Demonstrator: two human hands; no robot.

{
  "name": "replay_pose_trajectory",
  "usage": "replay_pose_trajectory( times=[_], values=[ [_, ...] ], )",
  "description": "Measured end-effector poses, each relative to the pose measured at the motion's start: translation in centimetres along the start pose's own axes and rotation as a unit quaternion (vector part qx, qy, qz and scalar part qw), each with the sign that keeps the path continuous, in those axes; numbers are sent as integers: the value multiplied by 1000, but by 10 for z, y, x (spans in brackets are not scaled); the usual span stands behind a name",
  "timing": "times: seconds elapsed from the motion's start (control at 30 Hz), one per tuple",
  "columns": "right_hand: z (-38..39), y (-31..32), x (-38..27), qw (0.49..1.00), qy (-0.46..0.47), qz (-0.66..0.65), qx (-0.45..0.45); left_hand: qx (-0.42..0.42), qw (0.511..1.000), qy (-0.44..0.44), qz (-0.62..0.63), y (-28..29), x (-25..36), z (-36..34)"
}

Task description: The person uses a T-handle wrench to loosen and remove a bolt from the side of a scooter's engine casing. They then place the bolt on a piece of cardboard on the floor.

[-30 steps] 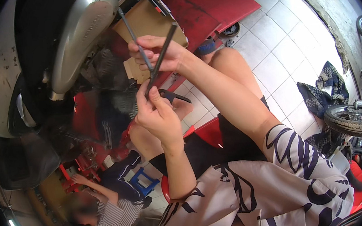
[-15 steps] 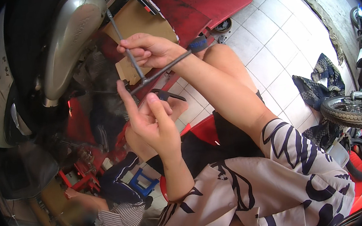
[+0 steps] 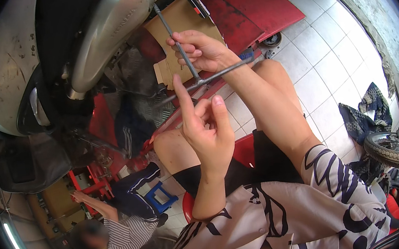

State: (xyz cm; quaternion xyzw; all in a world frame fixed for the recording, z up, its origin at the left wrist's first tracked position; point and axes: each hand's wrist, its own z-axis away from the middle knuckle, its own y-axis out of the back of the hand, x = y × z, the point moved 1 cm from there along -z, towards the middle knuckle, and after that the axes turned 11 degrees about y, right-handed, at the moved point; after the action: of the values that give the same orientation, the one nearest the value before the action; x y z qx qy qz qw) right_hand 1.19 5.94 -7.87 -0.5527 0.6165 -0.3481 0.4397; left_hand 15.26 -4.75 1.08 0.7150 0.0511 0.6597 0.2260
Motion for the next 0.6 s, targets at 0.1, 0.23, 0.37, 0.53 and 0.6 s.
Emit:
replay_pose_trajectory(
  times=[0.1,0.23,0.37,0.53,0.6],
  values=[
    [-5,4,0,999,0,-39,3,-11,994,96,47,-4,-29,16],
    [-1,-1,3,1000,2,13,20,-168,985,8,-31,-20,-36,0],
    [-3,3,0,996,6,80,40,-71,995,4,75,-17,7,-5],
    [-3,2,-5,998,30,31,52,-21,997,72,14,1,-18,13],
    [-3,0,-2,998,29,26,59,-106,988,106,17,-8,-29,18]
  ],
)
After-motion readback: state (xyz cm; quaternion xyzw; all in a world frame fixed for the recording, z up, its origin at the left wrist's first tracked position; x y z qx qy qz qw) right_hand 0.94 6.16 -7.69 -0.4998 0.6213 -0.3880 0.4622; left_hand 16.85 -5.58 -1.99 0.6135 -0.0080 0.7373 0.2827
